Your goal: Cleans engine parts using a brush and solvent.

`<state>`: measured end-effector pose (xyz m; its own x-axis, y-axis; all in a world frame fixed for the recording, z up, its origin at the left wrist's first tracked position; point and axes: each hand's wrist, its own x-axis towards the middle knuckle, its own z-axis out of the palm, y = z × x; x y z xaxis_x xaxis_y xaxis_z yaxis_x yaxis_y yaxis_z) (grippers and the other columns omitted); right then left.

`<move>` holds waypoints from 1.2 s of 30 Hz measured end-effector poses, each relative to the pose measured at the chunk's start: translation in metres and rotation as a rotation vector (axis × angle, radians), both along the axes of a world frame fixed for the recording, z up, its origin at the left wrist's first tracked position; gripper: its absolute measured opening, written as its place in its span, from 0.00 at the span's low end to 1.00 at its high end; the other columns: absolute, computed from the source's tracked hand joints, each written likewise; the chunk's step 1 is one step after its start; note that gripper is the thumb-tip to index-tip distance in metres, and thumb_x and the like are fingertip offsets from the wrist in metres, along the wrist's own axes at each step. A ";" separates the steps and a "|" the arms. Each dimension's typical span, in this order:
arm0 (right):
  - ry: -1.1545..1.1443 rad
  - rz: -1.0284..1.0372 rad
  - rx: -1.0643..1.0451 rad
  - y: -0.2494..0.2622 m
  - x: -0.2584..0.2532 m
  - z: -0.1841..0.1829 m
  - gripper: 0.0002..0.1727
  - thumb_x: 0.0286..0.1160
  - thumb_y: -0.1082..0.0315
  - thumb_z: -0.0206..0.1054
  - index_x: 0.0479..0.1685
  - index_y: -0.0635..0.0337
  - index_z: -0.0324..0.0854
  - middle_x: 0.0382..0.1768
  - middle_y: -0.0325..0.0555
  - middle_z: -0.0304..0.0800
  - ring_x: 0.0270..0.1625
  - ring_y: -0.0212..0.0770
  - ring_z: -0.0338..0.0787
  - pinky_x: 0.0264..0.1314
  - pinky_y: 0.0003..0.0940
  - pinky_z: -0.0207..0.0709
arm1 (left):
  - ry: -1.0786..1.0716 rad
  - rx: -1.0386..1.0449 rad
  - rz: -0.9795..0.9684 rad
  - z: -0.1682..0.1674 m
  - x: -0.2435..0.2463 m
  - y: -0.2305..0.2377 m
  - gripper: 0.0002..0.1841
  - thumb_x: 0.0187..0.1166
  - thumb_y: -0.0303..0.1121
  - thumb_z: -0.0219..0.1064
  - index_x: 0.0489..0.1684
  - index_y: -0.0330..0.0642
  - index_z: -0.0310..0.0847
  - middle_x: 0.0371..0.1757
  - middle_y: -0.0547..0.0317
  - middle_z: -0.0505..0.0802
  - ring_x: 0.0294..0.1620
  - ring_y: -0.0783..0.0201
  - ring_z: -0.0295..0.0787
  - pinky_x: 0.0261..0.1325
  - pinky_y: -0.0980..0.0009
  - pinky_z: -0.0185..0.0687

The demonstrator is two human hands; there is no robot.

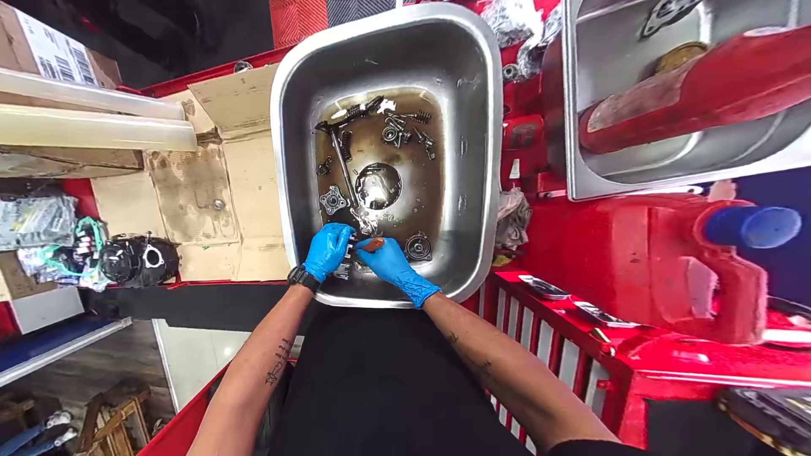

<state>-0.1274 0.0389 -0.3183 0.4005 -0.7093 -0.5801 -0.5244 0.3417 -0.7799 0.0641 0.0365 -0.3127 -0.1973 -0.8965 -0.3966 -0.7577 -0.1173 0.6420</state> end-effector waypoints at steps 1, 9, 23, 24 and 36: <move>-0.039 -0.040 0.004 0.005 0.003 -0.005 0.14 0.76 0.59 0.68 0.48 0.57 0.93 0.45 0.46 0.96 0.51 0.39 0.94 0.62 0.43 0.85 | 0.000 0.010 -0.002 0.000 0.000 0.001 0.27 0.92 0.38 0.40 0.58 0.39 0.91 0.62 0.46 0.94 0.73 0.52 0.85 0.81 0.56 0.72; -0.016 0.090 -0.065 0.006 -0.001 -0.002 0.15 0.79 0.59 0.65 0.49 0.58 0.94 0.47 0.51 0.96 0.56 0.46 0.93 0.65 0.49 0.81 | -0.017 0.080 -0.022 0.001 0.001 -0.006 0.27 0.93 0.40 0.41 0.58 0.39 0.91 0.61 0.45 0.94 0.71 0.51 0.87 0.80 0.55 0.73; -0.047 -0.006 -0.015 0.009 0.001 -0.005 0.14 0.77 0.59 0.69 0.49 0.57 0.93 0.47 0.47 0.96 0.53 0.40 0.94 0.64 0.43 0.84 | -0.036 0.312 0.038 0.006 -0.002 -0.019 0.29 0.95 0.45 0.39 0.60 0.39 0.90 0.58 0.43 0.94 0.66 0.51 0.88 0.76 0.50 0.75; -0.030 0.058 -0.029 0.010 0.003 -0.004 0.14 0.77 0.59 0.67 0.47 0.59 0.93 0.46 0.51 0.96 0.54 0.45 0.93 0.64 0.49 0.82 | -0.045 0.313 0.031 0.007 -0.002 -0.021 0.29 0.95 0.45 0.39 0.60 0.39 0.90 0.58 0.43 0.94 0.66 0.50 0.88 0.76 0.50 0.74; 0.011 -0.108 0.011 0.004 -0.003 0.003 0.14 0.76 0.59 0.69 0.48 0.58 0.92 0.46 0.48 0.96 0.52 0.41 0.94 0.62 0.45 0.84 | -0.078 0.471 0.079 0.007 -0.009 -0.033 0.33 0.95 0.51 0.37 0.57 0.40 0.91 0.57 0.42 0.94 0.65 0.47 0.88 0.73 0.45 0.74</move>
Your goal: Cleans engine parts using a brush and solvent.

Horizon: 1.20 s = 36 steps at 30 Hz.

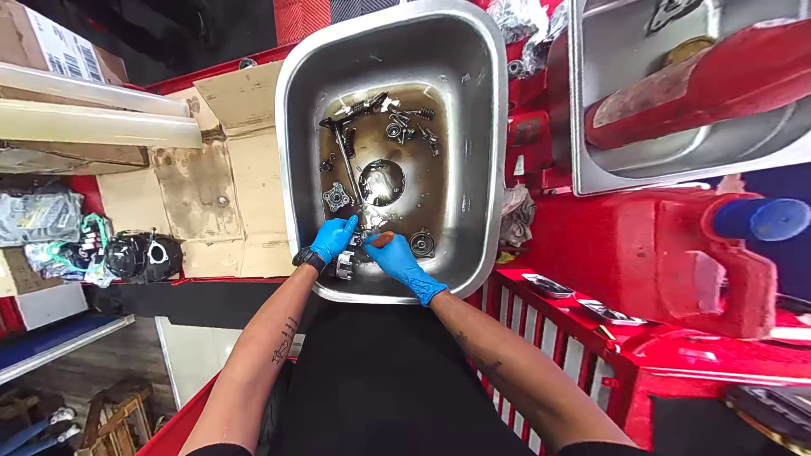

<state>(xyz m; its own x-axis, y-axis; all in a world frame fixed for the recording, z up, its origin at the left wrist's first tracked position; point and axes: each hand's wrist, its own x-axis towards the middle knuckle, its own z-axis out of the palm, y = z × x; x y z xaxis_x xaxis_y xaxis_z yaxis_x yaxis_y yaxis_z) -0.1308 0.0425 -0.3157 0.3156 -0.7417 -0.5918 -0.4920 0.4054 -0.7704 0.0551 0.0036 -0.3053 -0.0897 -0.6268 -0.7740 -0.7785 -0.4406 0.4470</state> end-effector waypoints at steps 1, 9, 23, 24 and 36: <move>-0.058 -0.082 -0.011 0.002 0.003 -0.007 0.14 0.77 0.60 0.70 0.51 0.58 0.92 0.47 0.46 0.97 0.51 0.37 0.95 0.62 0.39 0.88 | 0.005 -0.001 0.010 -0.001 0.001 0.000 0.33 0.95 0.51 0.37 0.57 0.40 0.91 0.57 0.42 0.94 0.65 0.47 0.88 0.74 0.45 0.74; 0.013 0.077 -0.035 0.003 0.007 -0.008 0.15 0.77 0.58 0.67 0.47 0.59 0.93 0.46 0.49 0.96 0.54 0.44 0.94 0.64 0.46 0.83 | -0.017 0.043 0.049 -0.002 0.001 -0.005 0.34 0.95 0.55 0.38 0.57 0.39 0.90 0.58 0.40 0.92 0.66 0.46 0.87 0.73 0.44 0.74; -0.006 0.118 -0.016 0.001 0.002 0.002 0.15 0.78 0.57 0.66 0.46 0.58 0.93 0.44 0.48 0.96 0.52 0.42 0.93 0.62 0.46 0.83 | 0.047 -0.428 -0.232 -0.004 0.012 0.035 0.25 0.92 0.45 0.47 0.65 0.43 0.88 0.69 0.50 0.91 0.78 0.55 0.81 0.84 0.57 0.69; -0.044 0.070 -0.018 0.004 0.007 -0.005 0.15 0.77 0.57 0.67 0.46 0.58 0.93 0.43 0.47 0.96 0.50 0.39 0.93 0.61 0.43 0.84 | 0.045 -0.405 -0.236 -0.003 0.012 0.029 0.25 0.92 0.45 0.46 0.65 0.42 0.89 0.69 0.51 0.91 0.78 0.55 0.81 0.84 0.57 0.69; 0.043 0.177 -0.016 -0.004 -0.008 0.003 0.15 0.78 0.58 0.64 0.47 0.59 0.92 0.46 0.53 0.95 0.54 0.49 0.93 0.62 0.53 0.81 | 0.014 -0.197 -0.154 -0.002 0.008 0.006 0.29 0.95 0.46 0.39 0.65 0.38 0.88 0.65 0.41 0.91 0.72 0.48 0.85 0.81 0.50 0.71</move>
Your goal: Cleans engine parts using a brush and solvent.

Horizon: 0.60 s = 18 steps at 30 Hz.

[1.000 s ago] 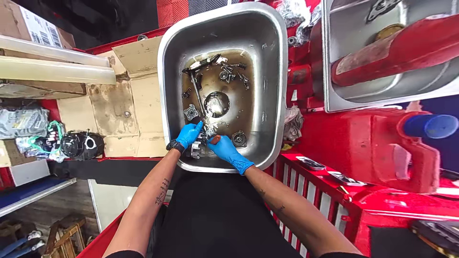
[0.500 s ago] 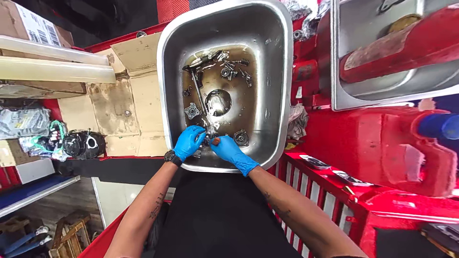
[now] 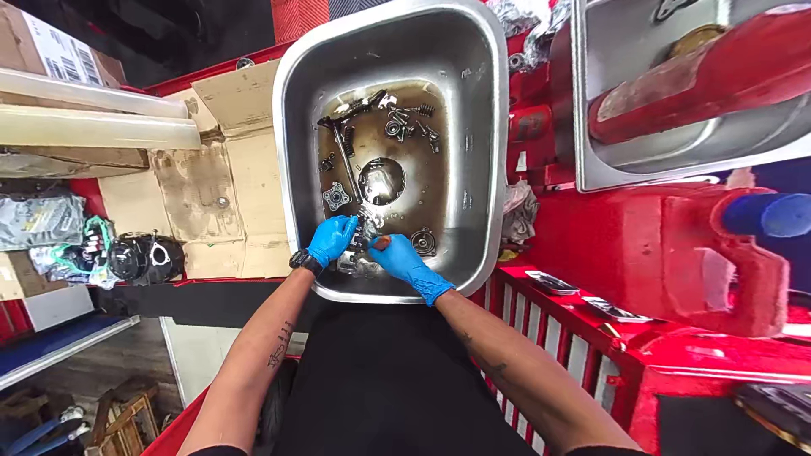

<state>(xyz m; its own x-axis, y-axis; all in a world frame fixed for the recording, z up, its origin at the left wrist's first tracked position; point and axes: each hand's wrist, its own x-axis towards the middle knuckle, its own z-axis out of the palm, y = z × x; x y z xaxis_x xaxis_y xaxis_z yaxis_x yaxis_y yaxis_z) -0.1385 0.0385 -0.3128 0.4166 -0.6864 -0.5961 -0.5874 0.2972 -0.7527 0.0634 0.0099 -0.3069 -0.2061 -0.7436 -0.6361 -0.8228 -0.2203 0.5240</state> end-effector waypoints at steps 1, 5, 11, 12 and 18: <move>-0.076 -0.087 0.016 0.002 0.005 -0.005 0.15 0.78 0.58 0.67 0.50 0.58 0.93 0.46 0.48 0.96 0.52 0.41 0.94 0.62 0.45 0.84 | 0.002 -0.009 0.016 -0.001 0.000 0.000 0.29 0.94 0.45 0.40 0.64 0.38 0.88 0.64 0.41 0.92 0.71 0.48 0.86 0.80 0.49 0.72; -0.004 0.018 0.047 0.002 0.006 -0.002 0.15 0.77 0.58 0.66 0.44 0.60 0.91 0.44 0.54 0.94 0.52 0.51 0.92 0.59 0.56 0.80 | -0.010 -0.001 0.007 0.002 0.000 0.004 0.29 0.95 0.45 0.40 0.65 0.38 0.88 0.64 0.41 0.92 0.71 0.49 0.86 0.80 0.50 0.72; -0.040 0.027 -0.125 0.003 0.004 -0.009 0.17 0.82 0.61 0.61 0.58 0.57 0.92 0.53 0.52 0.96 0.60 0.48 0.93 0.69 0.51 0.80 | -0.004 0.044 0.056 0.000 0.003 0.001 0.29 0.95 0.46 0.38 0.67 0.39 0.86 0.65 0.42 0.91 0.72 0.49 0.85 0.80 0.50 0.71; 0.001 0.071 -0.105 0.001 0.001 -0.006 0.17 0.82 0.61 0.60 0.55 0.57 0.92 0.51 0.54 0.96 0.59 0.51 0.93 0.67 0.55 0.80 | -0.008 0.043 0.062 0.000 0.003 0.000 0.30 0.95 0.46 0.38 0.66 0.39 0.87 0.64 0.42 0.92 0.72 0.49 0.86 0.80 0.49 0.71; -0.020 -0.035 -0.041 0.003 0.010 -0.009 0.16 0.81 0.59 0.63 0.53 0.58 0.93 0.50 0.51 0.96 0.59 0.47 0.93 0.68 0.51 0.80 | 0.003 0.072 0.078 0.002 0.002 -0.004 0.30 0.96 0.47 0.38 0.66 0.39 0.87 0.63 0.41 0.92 0.71 0.48 0.86 0.79 0.48 0.72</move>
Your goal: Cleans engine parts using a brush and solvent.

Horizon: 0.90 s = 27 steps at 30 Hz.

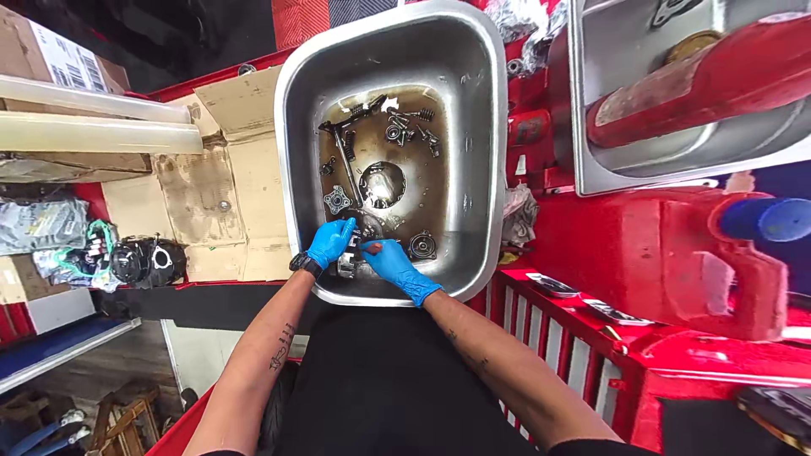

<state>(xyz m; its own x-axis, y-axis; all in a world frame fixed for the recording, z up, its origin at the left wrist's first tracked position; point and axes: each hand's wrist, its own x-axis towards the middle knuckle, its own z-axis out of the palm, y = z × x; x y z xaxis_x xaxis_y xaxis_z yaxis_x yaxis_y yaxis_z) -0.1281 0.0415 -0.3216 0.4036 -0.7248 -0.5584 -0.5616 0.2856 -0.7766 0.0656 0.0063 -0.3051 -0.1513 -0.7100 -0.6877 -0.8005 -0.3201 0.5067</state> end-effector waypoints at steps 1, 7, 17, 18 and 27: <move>0.034 0.020 0.014 0.000 -0.004 0.002 0.16 0.80 0.59 0.63 0.52 0.58 0.93 0.50 0.53 0.96 0.59 0.50 0.92 0.67 0.54 0.80 | 0.002 -0.003 -0.002 0.001 0.000 0.001 0.30 0.95 0.47 0.37 0.65 0.39 0.87 0.63 0.41 0.92 0.71 0.49 0.86 0.79 0.49 0.72; -0.098 -0.161 -0.014 0.006 0.008 -0.002 0.15 0.80 0.62 0.67 0.55 0.59 0.93 0.52 0.49 0.97 0.59 0.41 0.94 0.70 0.43 0.82 | 0.036 0.008 0.119 -0.002 0.003 0.002 0.31 0.95 0.47 0.36 0.65 0.38 0.87 0.63 0.41 0.92 0.71 0.50 0.86 0.79 0.50 0.72; -0.040 0.151 -0.071 -0.008 -0.010 0.002 0.16 0.82 0.61 0.62 0.55 0.58 0.92 0.49 0.54 0.96 0.57 0.52 0.93 0.66 0.56 0.80 | 0.037 0.076 0.141 -0.006 0.003 -0.013 0.33 0.96 0.50 0.35 0.63 0.39 0.89 0.63 0.42 0.92 0.71 0.50 0.85 0.79 0.48 0.72; -0.066 0.037 -0.043 -0.008 -0.009 0.001 0.16 0.81 0.61 0.63 0.56 0.57 0.93 0.51 0.51 0.96 0.59 0.46 0.93 0.68 0.50 0.81 | 0.045 0.076 0.150 -0.007 0.003 -0.011 0.33 0.96 0.50 0.35 0.62 0.39 0.89 0.63 0.42 0.92 0.71 0.50 0.85 0.79 0.49 0.72; -0.075 -0.306 0.051 -0.003 0.010 0.002 0.13 0.77 0.61 0.69 0.49 0.57 0.93 0.44 0.47 0.96 0.50 0.40 0.94 0.61 0.44 0.85 | 0.116 0.087 0.373 -0.016 -0.002 -0.006 0.35 0.96 0.52 0.34 0.60 0.37 0.89 0.62 0.45 0.93 0.69 0.53 0.86 0.78 0.50 0.74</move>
